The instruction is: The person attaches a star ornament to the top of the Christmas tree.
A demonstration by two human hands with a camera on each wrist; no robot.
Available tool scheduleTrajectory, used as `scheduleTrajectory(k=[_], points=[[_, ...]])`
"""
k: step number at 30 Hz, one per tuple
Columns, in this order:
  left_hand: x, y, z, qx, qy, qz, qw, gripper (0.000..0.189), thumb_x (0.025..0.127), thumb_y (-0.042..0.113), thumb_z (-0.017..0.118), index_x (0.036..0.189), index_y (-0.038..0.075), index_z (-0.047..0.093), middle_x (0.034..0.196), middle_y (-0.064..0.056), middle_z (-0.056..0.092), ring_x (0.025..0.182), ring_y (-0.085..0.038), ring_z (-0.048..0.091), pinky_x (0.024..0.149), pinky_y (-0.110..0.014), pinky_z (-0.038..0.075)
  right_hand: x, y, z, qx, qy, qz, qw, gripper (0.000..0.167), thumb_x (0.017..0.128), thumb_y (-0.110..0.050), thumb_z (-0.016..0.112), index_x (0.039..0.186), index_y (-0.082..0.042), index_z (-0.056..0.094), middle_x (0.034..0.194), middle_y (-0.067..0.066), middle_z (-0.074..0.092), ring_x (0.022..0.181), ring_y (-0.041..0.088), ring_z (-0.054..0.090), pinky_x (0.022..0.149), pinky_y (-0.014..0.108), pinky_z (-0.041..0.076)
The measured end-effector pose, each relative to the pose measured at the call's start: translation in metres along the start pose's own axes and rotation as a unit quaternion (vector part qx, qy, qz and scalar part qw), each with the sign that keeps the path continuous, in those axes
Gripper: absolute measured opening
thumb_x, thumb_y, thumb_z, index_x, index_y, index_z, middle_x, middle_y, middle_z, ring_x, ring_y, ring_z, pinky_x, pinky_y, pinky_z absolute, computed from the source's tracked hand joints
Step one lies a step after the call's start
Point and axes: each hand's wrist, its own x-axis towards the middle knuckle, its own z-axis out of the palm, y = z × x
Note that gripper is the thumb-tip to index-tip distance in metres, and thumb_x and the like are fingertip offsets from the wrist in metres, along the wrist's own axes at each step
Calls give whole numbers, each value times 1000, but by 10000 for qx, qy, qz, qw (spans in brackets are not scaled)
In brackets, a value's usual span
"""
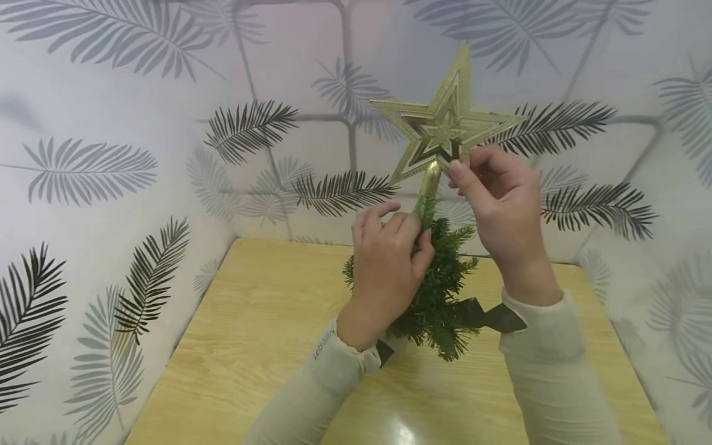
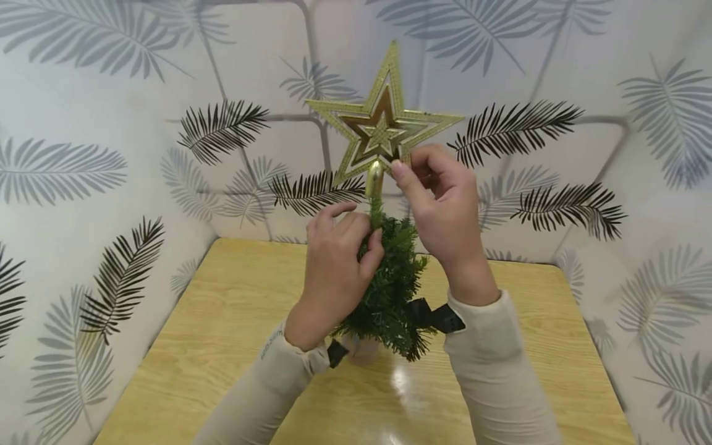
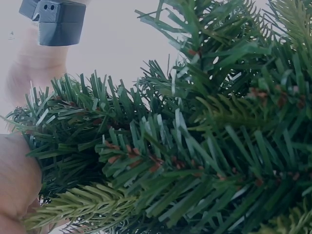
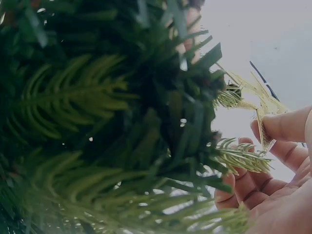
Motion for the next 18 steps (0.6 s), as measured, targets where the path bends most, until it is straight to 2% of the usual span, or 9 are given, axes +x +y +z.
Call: scheduleTrajectory(k=[6,12,18], points=[[0,0,0,-28,-22,4,10000,13,98,16,64,86,12,64,93,-2,75,122,-28,60,110,-51,39,-2,2,-3,-398,-154,-255,9988,19,97,3,64,86,18,57,81,23,60,71,16,57,64,26,45],[0,0,-2,-47,52,23,10000,15,98,17,64,84,11,62,91,-2,74,121,-28,60,110,-51,38,-5,2,-4,-754,-281,-262,9964,19,98,2,64,85,13,55,82,8,60,71,18,55,66,28,44],[-1,1,-2,-68,36,-13,10000,17,96,16,66,82,11,60,91,-2,74,121,-28,59,111,-52,38,-9,2,-4,-1007,-375,-267,9938,17,97,7,63,83,9,55,82,5,53,74,18,50,72,28,44]])
